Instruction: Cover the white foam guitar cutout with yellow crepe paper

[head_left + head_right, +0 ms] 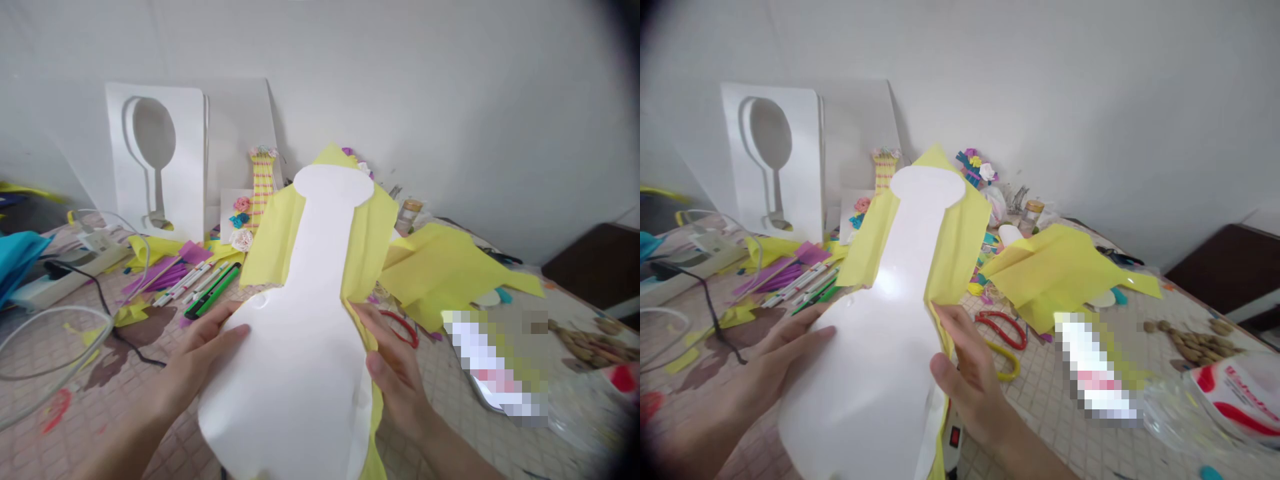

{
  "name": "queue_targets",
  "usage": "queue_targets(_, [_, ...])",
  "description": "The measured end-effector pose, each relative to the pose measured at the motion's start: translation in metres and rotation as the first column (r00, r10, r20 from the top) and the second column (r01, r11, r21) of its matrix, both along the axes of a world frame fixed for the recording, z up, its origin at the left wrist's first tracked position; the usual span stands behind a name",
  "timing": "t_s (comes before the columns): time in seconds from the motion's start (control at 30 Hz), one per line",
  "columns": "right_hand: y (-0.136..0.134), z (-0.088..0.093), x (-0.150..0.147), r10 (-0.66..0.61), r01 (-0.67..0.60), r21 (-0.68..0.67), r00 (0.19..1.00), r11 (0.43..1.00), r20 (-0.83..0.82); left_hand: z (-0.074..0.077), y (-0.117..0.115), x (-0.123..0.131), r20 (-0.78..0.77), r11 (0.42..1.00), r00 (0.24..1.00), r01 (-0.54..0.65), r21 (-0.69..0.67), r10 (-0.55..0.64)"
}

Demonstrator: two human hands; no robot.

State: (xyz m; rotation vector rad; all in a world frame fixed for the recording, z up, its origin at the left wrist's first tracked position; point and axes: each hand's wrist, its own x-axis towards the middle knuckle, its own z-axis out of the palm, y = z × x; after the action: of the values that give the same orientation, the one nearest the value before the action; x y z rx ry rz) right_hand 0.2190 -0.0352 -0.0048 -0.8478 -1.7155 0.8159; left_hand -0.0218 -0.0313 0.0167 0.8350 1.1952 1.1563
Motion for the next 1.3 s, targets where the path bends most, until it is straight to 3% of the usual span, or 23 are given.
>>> queue_targets(0.2, [0.000,0.003,0.000,-0.077,0.070,0.117,0.995,0.991,0.061,-0.007,0.002,-0.003,0.019,0.999,0.999,0.045,0.012,-0.045])
queue_targets(0.53, [0.001,0.003,-0.001,-0.040,0.020,0.205,0.995,0.979,0.094,-0.006,0.003,-0.001,-0.020,0.999,0.998,0.054,0.004,-0.053])
queue_targets(0.63, [0.000,0.005,-0.001,-0.037,0.023,0.184,0.996,0.983,0.078,-0.006,0.002,-0.001,-0.008,0.998,0.998,0.066,0.000,-0.066])
queue_targets(0.87, [-0.002,0.007,-0.003,-0.007,0.003,-0.033,0.993,0.999,-0.120,-0.011,0.004,-0.005,-0.002,0.996,0.996,0.084,0.024,-0.084])
queue_targets(1.0, [-0.002,0.006,-0.004,-0.004,-0.001,-0.052,0.994,0.999,-0.111,-0.009,0.004,-0.003,0.004,0.996,0.996,0.087,0.008,-0.087])
queue_targets(1.3, [-0.001,0.004,0.000,-0.078,0.059,0.208,0.993,0.976,0.087,-0.009,0.004,-0.002,0.034,0.996,0.995,0.091,-0.003,-0.091])
